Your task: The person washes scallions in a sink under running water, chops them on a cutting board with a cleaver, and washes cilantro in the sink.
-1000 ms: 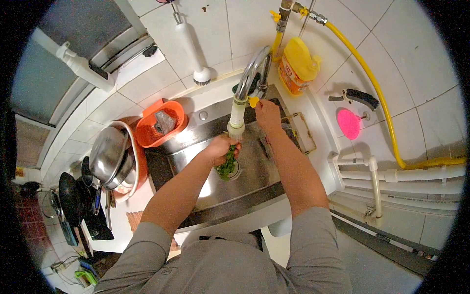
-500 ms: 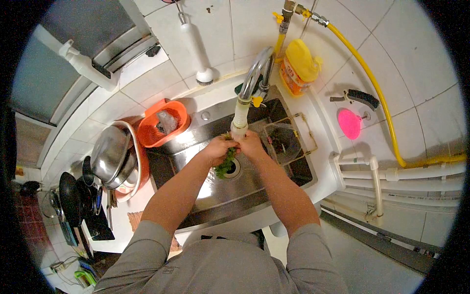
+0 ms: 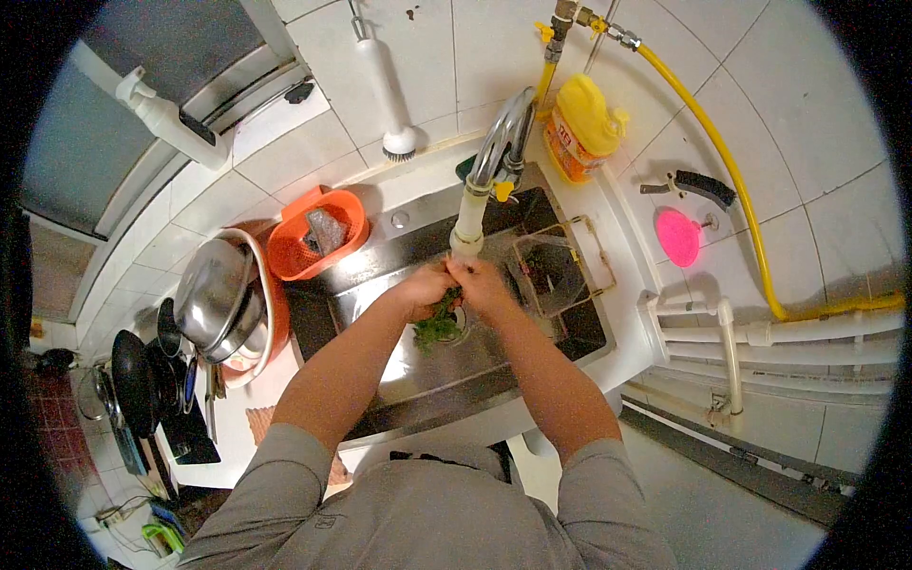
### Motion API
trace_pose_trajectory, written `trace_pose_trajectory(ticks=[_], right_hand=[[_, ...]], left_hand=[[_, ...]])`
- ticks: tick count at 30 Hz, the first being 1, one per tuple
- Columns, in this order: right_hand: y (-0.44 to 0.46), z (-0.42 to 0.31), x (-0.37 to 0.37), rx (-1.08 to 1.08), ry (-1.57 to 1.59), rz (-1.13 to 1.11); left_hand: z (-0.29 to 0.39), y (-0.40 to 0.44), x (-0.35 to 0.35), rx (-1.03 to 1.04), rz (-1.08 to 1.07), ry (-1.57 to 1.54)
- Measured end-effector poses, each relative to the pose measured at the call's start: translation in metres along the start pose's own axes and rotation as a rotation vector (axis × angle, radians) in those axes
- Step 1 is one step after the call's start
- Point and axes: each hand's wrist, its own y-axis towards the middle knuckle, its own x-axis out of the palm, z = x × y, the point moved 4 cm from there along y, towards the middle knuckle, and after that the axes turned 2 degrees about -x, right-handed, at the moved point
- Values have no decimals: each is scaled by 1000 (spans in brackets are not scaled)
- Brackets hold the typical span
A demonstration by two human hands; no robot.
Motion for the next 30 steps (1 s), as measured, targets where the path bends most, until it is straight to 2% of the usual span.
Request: trace_pose_trajectory(ticks=[1, 4, 7, 10, 13, 16, 19, 22, 25, 30], right_hand=[[2, 1, -1, 29, 4, 27], [-7, -9, -4, 71, -21, 188], [-4, -12, -3, -86, 32, 197], [-1, -12, -5, -89, -53, 212], [0, -14, -1, -83, 25, 100], [-1, -12, 2, -100, 107, 103], [-9, -9, -1, 27, 108, 136], [-2, -1, -11, 11, -9, 114], [-9, -10, -11, -38, -106, 225], [-13, -14, -7, -16, -17, 168]], left_hand=[[-1, 2, 0, 1, 3, 47], [-3, 4, 6, 120, -67, -114], [-5, 4, 2, 38, 51, -27], [-5, 0, 4, 78, 64, -28], [-4, -4, 3, 97, 84, -38], [-5, -6, -6, 105, 171, 0], [-3, -5, -12, 160, 156, -137], [-2, -12, -7, 118, 92, -142], [-4, -12, -8, 124, 110, -140], [-3, -17, -7, 98, 116, -42]])
